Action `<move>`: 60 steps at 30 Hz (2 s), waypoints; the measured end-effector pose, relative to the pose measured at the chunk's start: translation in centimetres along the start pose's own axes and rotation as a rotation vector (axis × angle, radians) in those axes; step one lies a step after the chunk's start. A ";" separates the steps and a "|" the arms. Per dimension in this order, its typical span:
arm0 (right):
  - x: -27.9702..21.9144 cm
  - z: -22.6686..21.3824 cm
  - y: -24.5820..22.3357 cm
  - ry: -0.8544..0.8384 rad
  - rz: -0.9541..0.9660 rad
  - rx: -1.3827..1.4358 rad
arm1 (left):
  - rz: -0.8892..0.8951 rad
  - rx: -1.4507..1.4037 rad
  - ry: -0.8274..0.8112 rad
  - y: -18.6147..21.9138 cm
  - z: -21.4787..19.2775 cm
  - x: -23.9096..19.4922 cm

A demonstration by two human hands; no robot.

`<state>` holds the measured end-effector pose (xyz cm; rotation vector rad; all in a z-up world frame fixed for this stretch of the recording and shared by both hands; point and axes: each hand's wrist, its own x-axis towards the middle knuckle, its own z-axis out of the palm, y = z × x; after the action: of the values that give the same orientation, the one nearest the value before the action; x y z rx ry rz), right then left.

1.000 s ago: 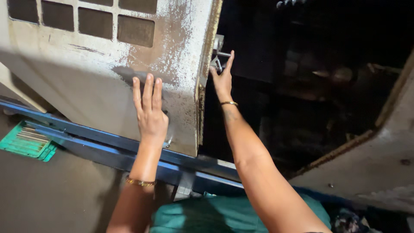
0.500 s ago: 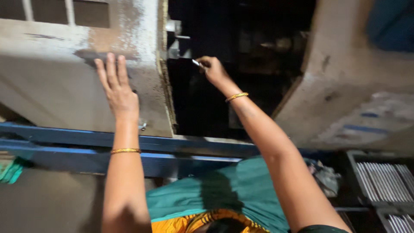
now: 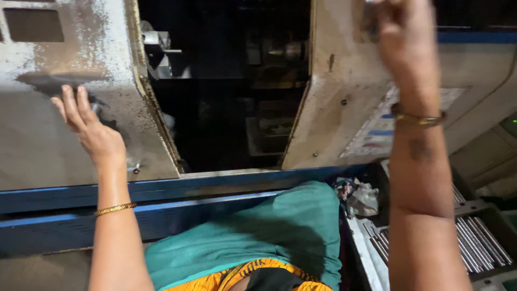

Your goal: The person repeatedly picks up metal rods from a tray, wipes them with a cloth, and places them back. The person also uses a metal rod to scrape a latch on a machine door, then wipes the rod again.

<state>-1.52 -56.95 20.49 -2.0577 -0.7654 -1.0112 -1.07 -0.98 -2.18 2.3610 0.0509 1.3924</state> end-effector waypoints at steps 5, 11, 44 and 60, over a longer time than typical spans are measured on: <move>-0.9 -5.6 -1.3 0.058 0.136 -0.227 | 0.024 -0.084 -0.037 -0.2 -0.6 0.2; 0.3 -6.5 -2.1 0.045 0.326 -0.341 | 0.021 -0.098 -0.047 0.5 -1.1 0.0; -16.1 41.9 -17.8 -0.152 0.783 0.957 | 0.298 -0.550 -0.190 -5.4 0.6 -2.0; -15.2 44.1 -21.1 0.039 0.680 0.963 | 0.318 -0.724 -0.376 -6.0 -2.7 -1.0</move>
<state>-6.95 -12.69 -4.67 -1.2683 -0.3490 -0.1975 -2.84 5.14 -4.00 1.9914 -0.8195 0.8447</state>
